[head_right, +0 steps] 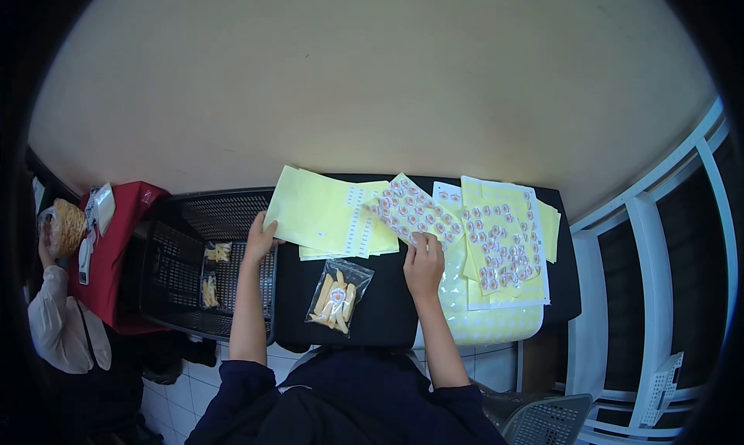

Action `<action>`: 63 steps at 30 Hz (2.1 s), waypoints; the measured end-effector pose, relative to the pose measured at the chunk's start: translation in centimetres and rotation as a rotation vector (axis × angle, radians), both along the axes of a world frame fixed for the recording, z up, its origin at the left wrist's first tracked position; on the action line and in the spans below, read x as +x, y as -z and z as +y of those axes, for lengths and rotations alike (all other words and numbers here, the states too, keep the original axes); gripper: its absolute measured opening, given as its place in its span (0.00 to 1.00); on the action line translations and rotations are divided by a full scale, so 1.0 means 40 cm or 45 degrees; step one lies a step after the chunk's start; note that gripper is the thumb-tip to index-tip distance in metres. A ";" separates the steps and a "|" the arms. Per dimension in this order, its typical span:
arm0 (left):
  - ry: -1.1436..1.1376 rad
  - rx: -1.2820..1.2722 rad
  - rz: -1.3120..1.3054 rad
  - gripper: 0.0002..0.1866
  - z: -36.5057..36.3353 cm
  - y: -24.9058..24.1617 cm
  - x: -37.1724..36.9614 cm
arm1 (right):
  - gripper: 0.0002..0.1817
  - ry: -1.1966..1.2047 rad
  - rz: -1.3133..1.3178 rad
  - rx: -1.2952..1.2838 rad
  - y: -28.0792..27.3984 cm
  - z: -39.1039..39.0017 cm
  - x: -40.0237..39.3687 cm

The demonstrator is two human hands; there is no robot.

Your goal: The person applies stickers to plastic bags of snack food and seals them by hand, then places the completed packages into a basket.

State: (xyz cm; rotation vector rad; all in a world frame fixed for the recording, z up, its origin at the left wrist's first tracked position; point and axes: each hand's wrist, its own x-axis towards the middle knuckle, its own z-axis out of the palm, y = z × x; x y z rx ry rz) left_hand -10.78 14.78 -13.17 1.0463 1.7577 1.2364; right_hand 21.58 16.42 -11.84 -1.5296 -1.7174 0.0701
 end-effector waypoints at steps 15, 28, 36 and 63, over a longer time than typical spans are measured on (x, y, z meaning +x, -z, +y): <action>-0.102 -0.109 -0.648 0.15 -0.034 0.022 -0.064 | 0.17 -0.777 -0.361 -0.197 -0.018 0.050 -0.092; 0.112 -0.369 -0.405 0.16 0.011 -0.048 0.011 | 0.21 -0.981 -0.419 -0.202 0.008 0.081 -0.114; 0.147 -0.388 -0.365 0.17 0.026 -0.055 0.014 | 0.10 -1.036 -0.316 -0.100 0.027 0.097 -0.115; 0.172 -0.234 -0.710 0.17 0.135 -0.100 0.091 | 0.17 -1.051 -0.387 -0.318 0.027 0.082 -0.128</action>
